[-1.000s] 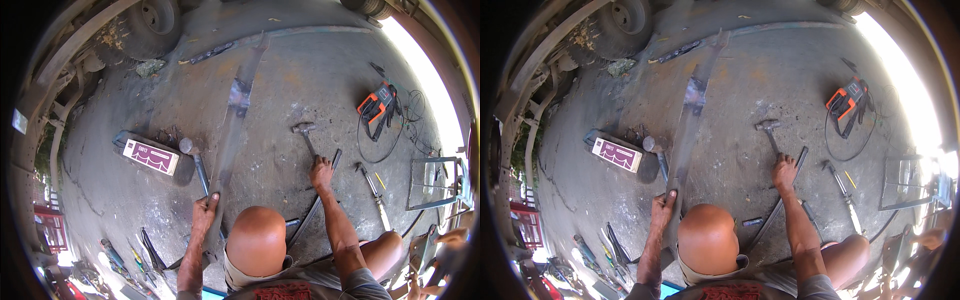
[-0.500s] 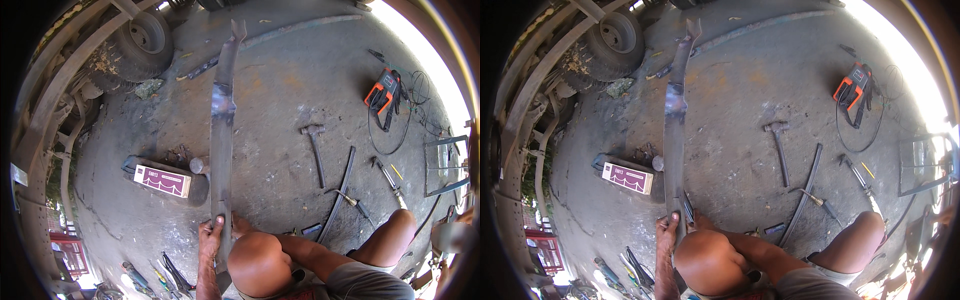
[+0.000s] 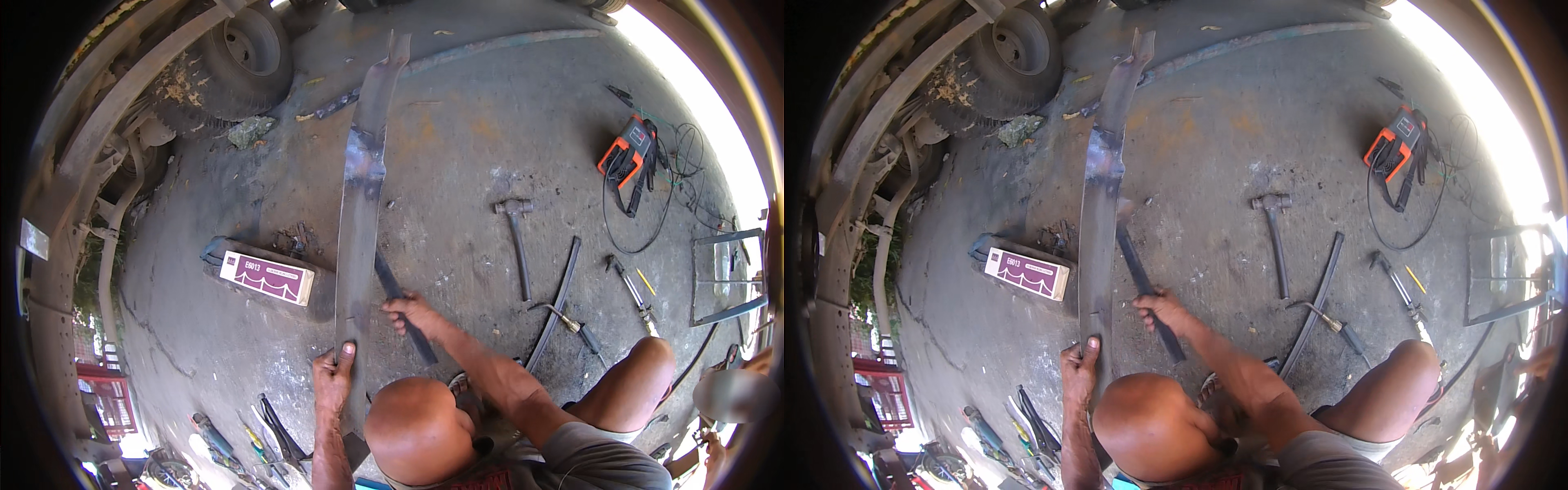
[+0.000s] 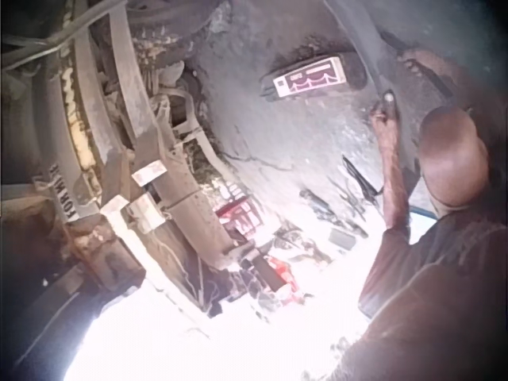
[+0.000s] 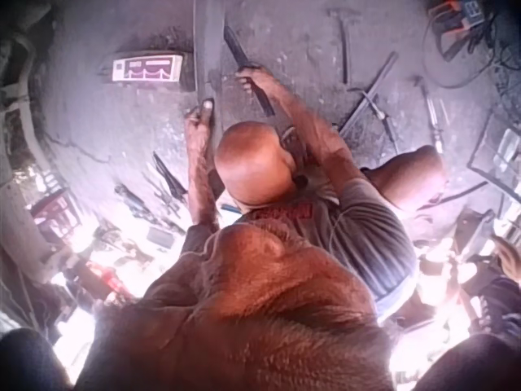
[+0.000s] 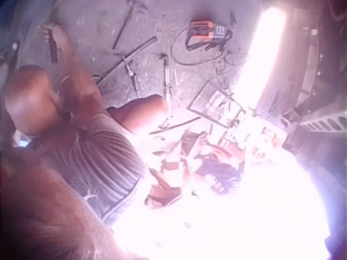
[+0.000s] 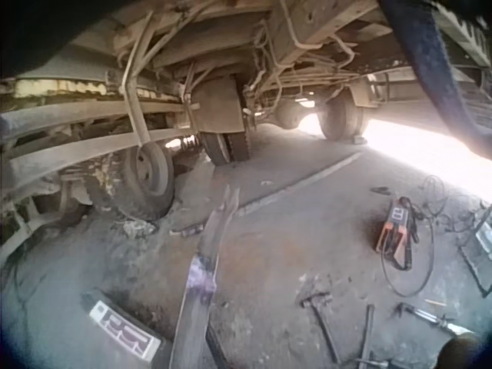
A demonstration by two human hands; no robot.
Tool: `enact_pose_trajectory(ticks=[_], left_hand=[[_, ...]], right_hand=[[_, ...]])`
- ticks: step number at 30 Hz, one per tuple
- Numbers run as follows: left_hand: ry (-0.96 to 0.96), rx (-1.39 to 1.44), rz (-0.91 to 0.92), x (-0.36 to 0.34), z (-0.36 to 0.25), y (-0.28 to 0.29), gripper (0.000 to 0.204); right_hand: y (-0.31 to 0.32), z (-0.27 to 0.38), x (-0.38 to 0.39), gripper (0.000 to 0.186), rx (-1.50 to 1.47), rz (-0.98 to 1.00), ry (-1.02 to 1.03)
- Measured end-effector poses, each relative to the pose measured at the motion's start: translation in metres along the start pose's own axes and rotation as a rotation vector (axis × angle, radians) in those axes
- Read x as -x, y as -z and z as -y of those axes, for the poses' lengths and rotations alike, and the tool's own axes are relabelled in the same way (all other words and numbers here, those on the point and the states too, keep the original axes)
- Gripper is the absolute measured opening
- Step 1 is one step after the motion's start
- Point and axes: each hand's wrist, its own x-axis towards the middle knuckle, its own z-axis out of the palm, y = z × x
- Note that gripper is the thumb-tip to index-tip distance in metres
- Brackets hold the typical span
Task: The person heats a metal bar with a blowtorch until it glows red, then uses a hammer to strike and shape the heated section. The person repeats the heating and hammering process on the same metal bar.
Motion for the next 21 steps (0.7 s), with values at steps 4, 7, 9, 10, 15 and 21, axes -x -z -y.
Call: enact_pose_trajectory(ticks=[4,7,9,10,15,21], left_hand=[[-0.068,-0.049,-0.012,-0.013,0.014,-0.010,0.046],[-0.090,-0.076,-0.015,-0.020,0.024,-0.016,0.046],[-0.073,-0.131,0.025,-0.031,0.027,-0.027,0.047],[-0.126,-0.096,0.026,-0.038,0.032,-0.037,0.048],[-0.148,-0.287,0.016,-0.060,0.061,-0.053,0.046],[-0.218,-0.400,-0.007,-0.080,0.068,-0.069,0.043]], right_hand=[[0.068,0.034,0.024,0.020,-0.196,0.105,-0.037],[0.082,0.051,0.071,0.020,0.273,-0.141,0.014],[0.112,0.061,0.090,0.039,0.877,-0.251,-0.008],[0.126,0.071,0.094,0.047,1.181,-0.277,-0.022],[0.094,0.123,0.144,0.082,1.885,-0.463,-0.193],[0.167,0.131,0.147,0.076,1.612,-1.111,0.142]])
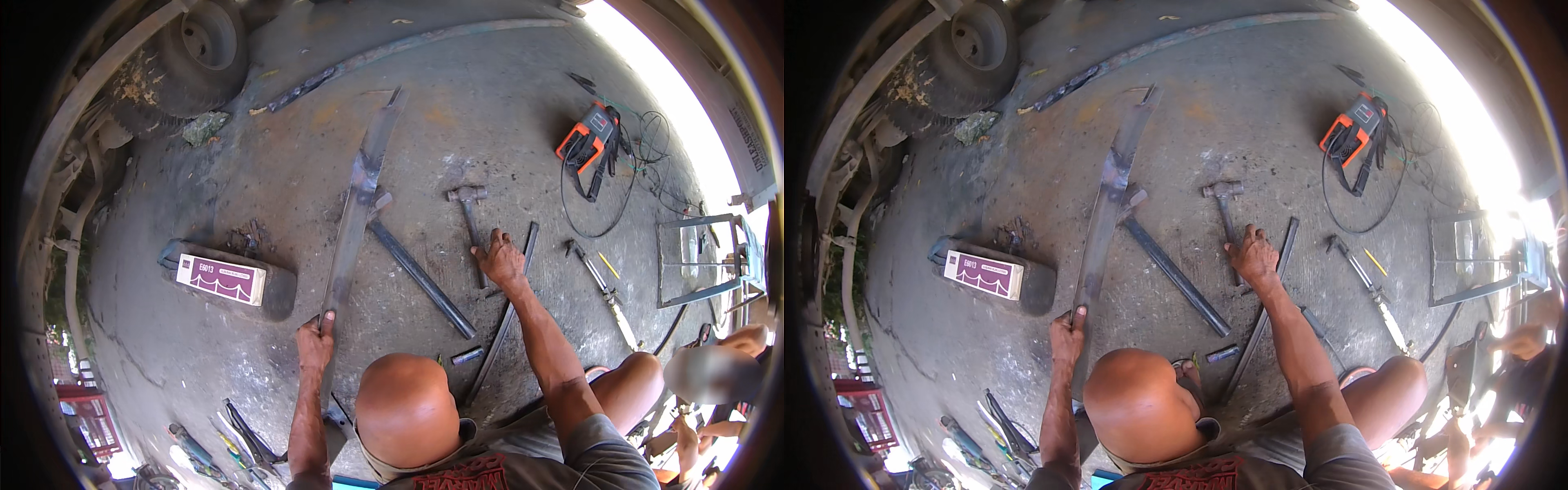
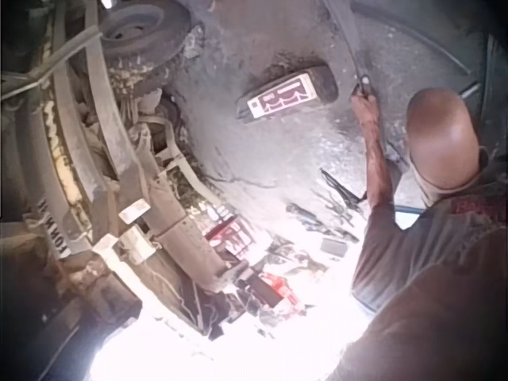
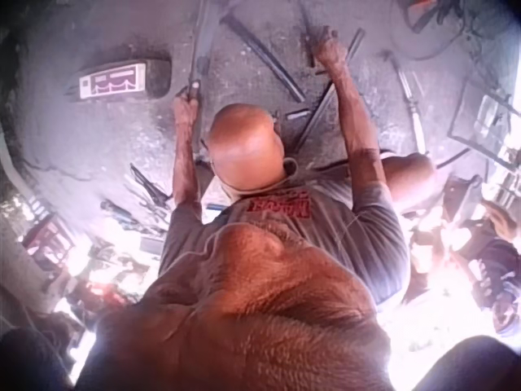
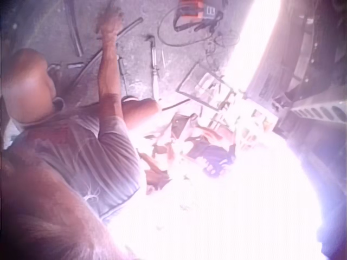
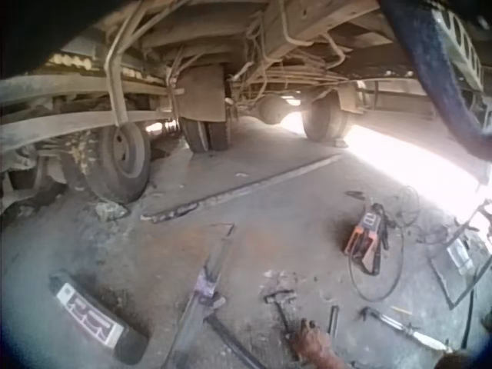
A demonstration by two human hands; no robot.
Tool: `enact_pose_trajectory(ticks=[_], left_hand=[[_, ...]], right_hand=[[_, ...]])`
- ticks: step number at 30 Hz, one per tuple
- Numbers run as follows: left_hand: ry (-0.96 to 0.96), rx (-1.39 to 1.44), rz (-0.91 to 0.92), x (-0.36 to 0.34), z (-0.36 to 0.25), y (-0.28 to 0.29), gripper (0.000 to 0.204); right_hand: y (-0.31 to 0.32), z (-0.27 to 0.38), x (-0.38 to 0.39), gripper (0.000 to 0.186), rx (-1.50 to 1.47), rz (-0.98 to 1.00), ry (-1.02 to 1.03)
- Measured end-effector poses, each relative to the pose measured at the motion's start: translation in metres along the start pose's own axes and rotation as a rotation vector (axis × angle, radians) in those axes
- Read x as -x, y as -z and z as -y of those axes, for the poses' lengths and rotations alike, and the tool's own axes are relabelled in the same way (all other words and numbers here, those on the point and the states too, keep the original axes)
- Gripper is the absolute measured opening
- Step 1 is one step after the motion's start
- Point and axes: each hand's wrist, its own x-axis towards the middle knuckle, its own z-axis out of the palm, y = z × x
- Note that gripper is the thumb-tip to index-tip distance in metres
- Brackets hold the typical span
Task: The person heats a metal bar with a blowtorch until it glows red, then uses a hammer to strike and shape the heated section. The person repeats the heating and hammering process on the same metal bar.
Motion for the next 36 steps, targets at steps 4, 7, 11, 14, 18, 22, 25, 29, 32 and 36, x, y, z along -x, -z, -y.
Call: enact_pose_trajectory(ticks=[4,7,11,14,18,22,25,29,32,36], left_hand=[[0.078,-0.048,0.001,-0.003,0.005,-0.005,0.045],[0.073,-0.084,-0.038,-0.005,0.019,-0.018,0.046],[0.038,-0.115,-0.060,-0.007,0.036,-0.047,0.048],[-0.031,-0.059,-0.148,-0.007,0.068,-0.063,0.050],[-0.013,-0.028,-0.116,-0.004,0.053,-0.064,0.052],[0.081,-0.048,-0.076,-0.002,0.042,-0.058,0.050],[0.019,0.000,-0.137,0.002,0.034,-0.052,0.049],[0.116,-0.065,-0.078,0.014,0.037,-0.041,0.048],[0.145,-0.081,-0.052,0.017,0.033,-0.041,0.047],[0.169,-0.073,-0.018,0.011,0.020,-0.044,0.048]], right_hand=[[-0.044,-0.018,-0.021,0.070,-0.029,0.114,0.057],[-0.059,-0.027,-0.031,0.061,-0.047,0.098,0.109],[-0.064,-0.032,-0.051,0.054,-0.363,0.108,-0.086],[-0.034,0.015,-0.027,0.044,-0.497,0.048,-0.061],[0.016,0.047,0.007,0.035,-0.844,0.238,-0.072],[0.084,0.111,0.041,0.045,-0.955,0.288,0.091],[0.149,0.156,0.061,0.047,-1.084,0.110,0.450],[0.227,0.224,0.043,0.056,-1.326,-0.295,1.065],[0.227,0.262,0.016,0.056,-1.445,-0.510,1.233],[0.048,0.192,-0.007,0.056,-0.825,-0.154,0.690]])
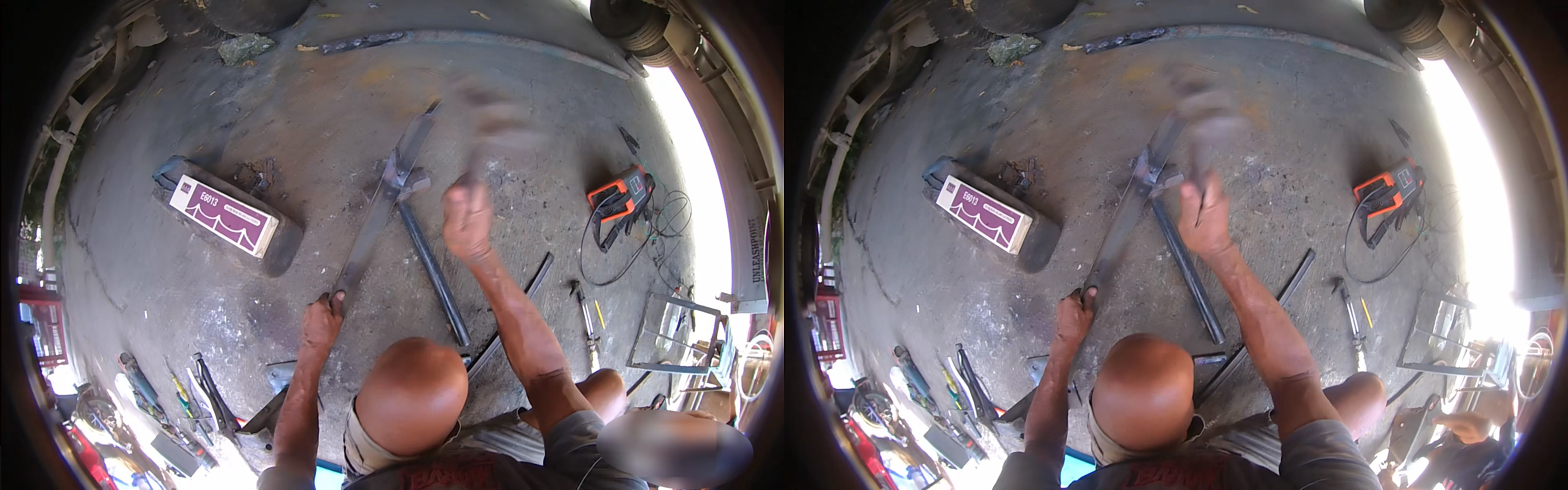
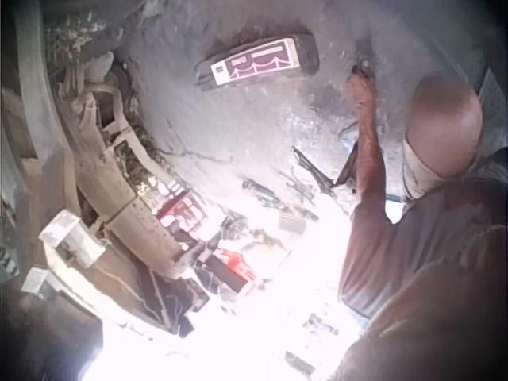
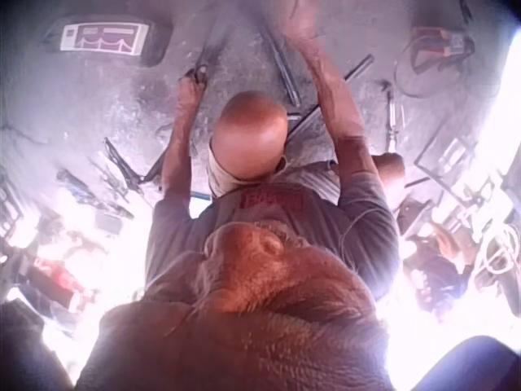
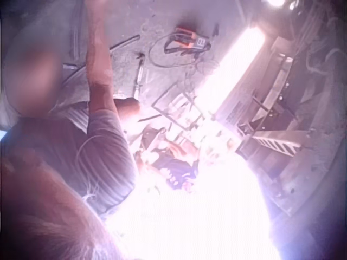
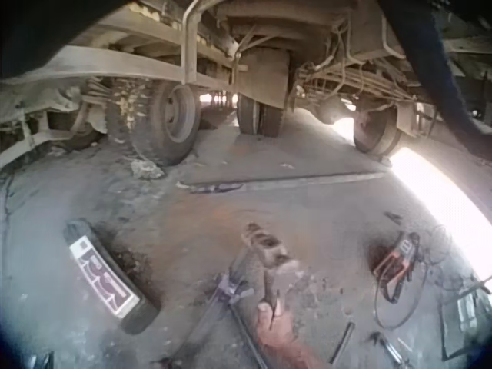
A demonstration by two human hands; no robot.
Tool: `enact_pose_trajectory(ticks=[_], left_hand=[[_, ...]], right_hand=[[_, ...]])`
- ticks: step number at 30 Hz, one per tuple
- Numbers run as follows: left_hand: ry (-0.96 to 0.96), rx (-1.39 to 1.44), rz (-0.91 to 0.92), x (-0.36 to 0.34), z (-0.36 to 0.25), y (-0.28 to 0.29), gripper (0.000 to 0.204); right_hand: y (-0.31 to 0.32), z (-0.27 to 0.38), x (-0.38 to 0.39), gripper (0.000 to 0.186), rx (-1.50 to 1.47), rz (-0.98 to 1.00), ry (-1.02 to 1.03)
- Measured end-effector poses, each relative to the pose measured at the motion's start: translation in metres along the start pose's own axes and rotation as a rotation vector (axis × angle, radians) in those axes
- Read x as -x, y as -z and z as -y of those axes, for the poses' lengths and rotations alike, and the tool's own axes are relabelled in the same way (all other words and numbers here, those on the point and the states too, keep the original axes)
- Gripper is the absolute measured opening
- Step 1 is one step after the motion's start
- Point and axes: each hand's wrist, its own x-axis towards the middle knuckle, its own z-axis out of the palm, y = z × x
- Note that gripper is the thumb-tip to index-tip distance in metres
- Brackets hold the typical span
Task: The person heats a metal bar with a blowtorch until it glows red, then uses a hammer to strike and shape the heated section. The person repeats the heating and hammering process on the same metal bar.
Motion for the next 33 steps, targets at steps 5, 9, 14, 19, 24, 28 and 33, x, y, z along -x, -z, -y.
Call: enact_pose_trajectory(ticks=[5,9,14,19,24,28,33], left_hand=[[0.004,0.022,0.010,-0.005,0.004,0.010,0.052],[-0.019,0.037,-0.010,-0.006,0.005,0.010,0.054],[-0.032,-0.002,0.025,0.002,-0.009,0.006,0.053],[-0.004,-0.048,-0.001,-0.004,-0.002,0.007,0.050],[0.005,-0.029,0.019,-0.009,-0.014,0.008,0.052],[0.038,-0.039,0.026,-0.007,-0.027,0.010,0.053],[0.005,0.034,-0.097,-0.023,0.006,0.011,0.055]], right_hand=[[-0.033,-0.035,0.025,0.061,0.320,0.419,-0.508],[-0.012,-0.006,0.032,0.062,0.298,0.334,-0.426],[0.042,0.093,0.009,0.051,0.139,0.211,-0.271],[0.046,0.153,-0.051,0.050,-0.225,-0.123,0.413],[-0.002,0.064,-0.023,0.061,-0.065,-0.247,0.348],[-0.022,-0.068,0.042,0.060,0.482,0.317,-0.434],[-0.007,0.014,0.008,0.061,0.351,0.279,-0.419]])
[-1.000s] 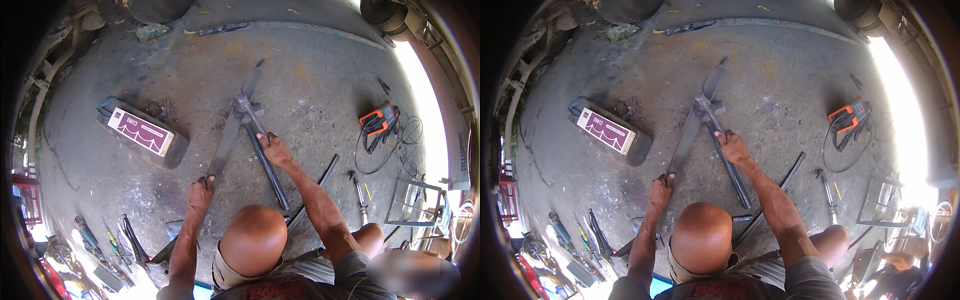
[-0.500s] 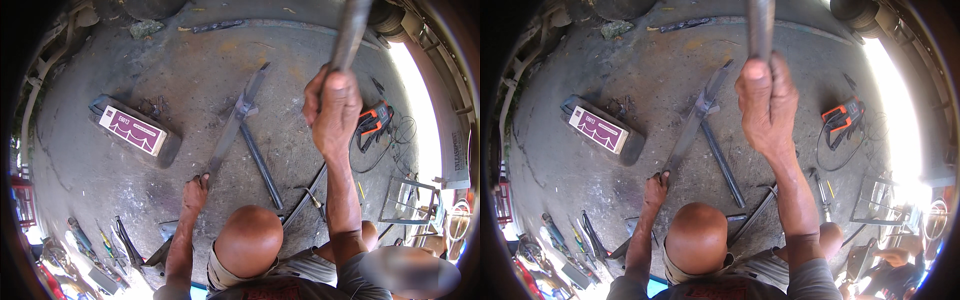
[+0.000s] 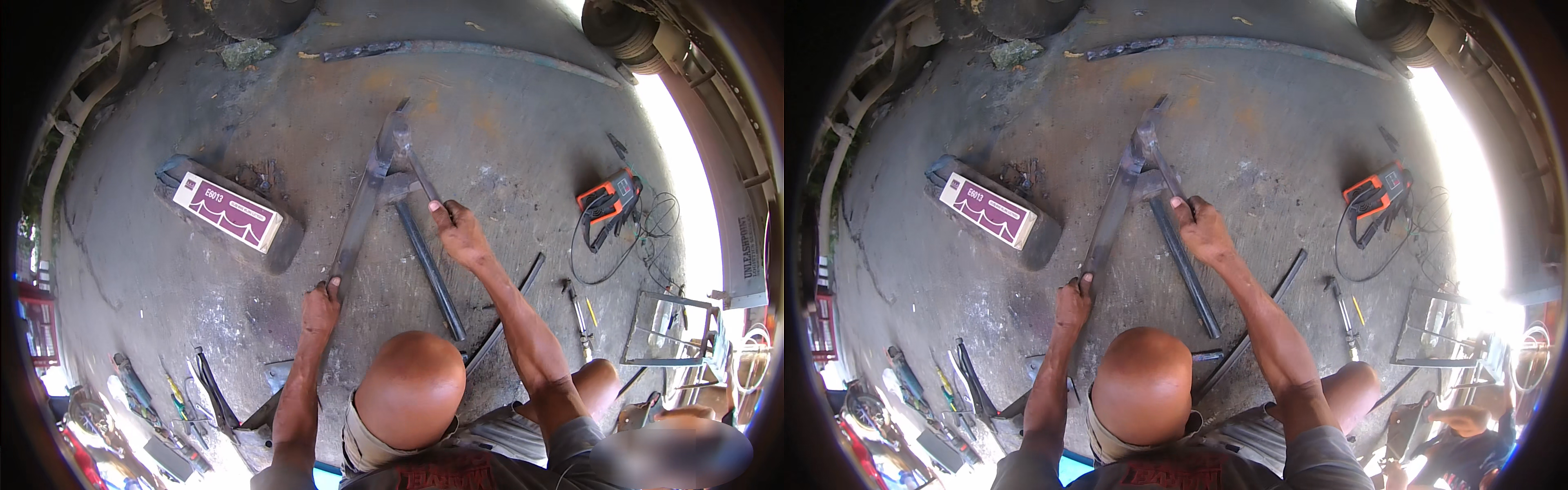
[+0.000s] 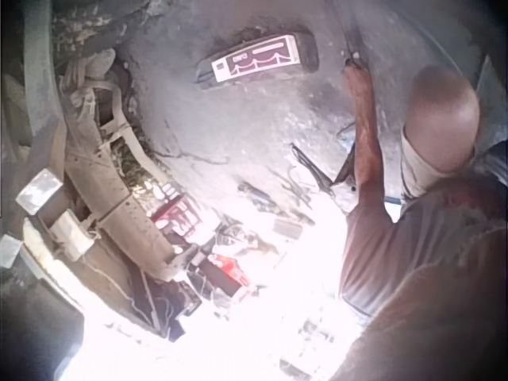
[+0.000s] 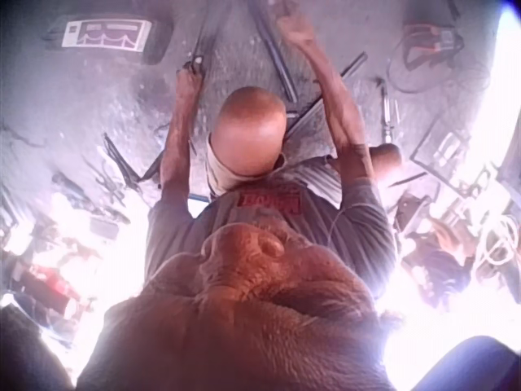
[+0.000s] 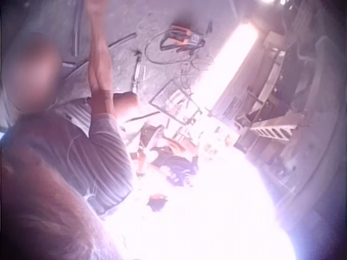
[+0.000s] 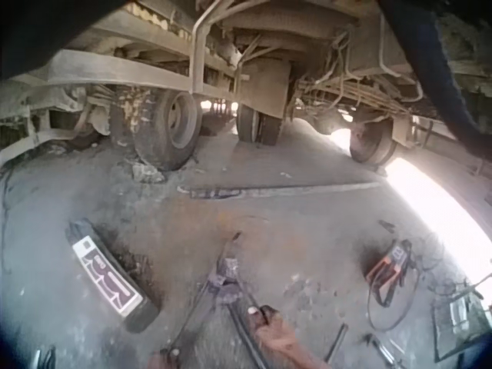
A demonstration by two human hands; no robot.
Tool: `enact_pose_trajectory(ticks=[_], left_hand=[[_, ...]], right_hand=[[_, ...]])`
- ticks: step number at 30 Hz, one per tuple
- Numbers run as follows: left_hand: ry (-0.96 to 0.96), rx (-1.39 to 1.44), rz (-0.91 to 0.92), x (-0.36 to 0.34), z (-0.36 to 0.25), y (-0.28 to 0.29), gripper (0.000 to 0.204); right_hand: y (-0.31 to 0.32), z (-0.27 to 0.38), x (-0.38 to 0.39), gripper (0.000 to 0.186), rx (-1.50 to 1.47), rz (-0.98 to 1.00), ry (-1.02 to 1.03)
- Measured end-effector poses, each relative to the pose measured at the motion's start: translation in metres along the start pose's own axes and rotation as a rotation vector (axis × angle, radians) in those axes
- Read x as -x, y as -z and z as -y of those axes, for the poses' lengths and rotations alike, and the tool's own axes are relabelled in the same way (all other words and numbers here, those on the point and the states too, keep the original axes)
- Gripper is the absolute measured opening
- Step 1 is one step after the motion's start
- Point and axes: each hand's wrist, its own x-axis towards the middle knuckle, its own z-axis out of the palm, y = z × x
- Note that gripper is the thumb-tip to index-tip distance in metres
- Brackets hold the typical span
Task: The person heats a metal bar with a blowtorch until it glows red, then uses a hammer to strike and shape the heated section. The person repeats the heating and hammering process on the same metal bar.
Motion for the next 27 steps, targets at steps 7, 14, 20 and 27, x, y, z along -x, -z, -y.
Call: enact_pose_trajectory(ticks=[7,14,20,27], left_hand=[[-0.023,-0.035,0.064,0.021,-0.018,-0.003,0.055],[0.063,-0.068,0.128,0.024,-0.017,-0.003,0.054],[0.021,-0.101,0.140,0.017,-0.031,-0.008,0.055],[0.014,-0.038,0.056,0.009,-0.022,-0.002,0.054]], right_hand=[[0.073,0.069,0.031,0.046,-0.390,-0.187,0.259],[0.094,0.117,0.014,0.056,-0.637,-0.466,0.825],[-0.061,-0.111,-0.010,0.058,-0.065,-0.152,0.110],[-0.004,-0.057,-0.006,0.057,-0.305,-0.089,-0.142]])
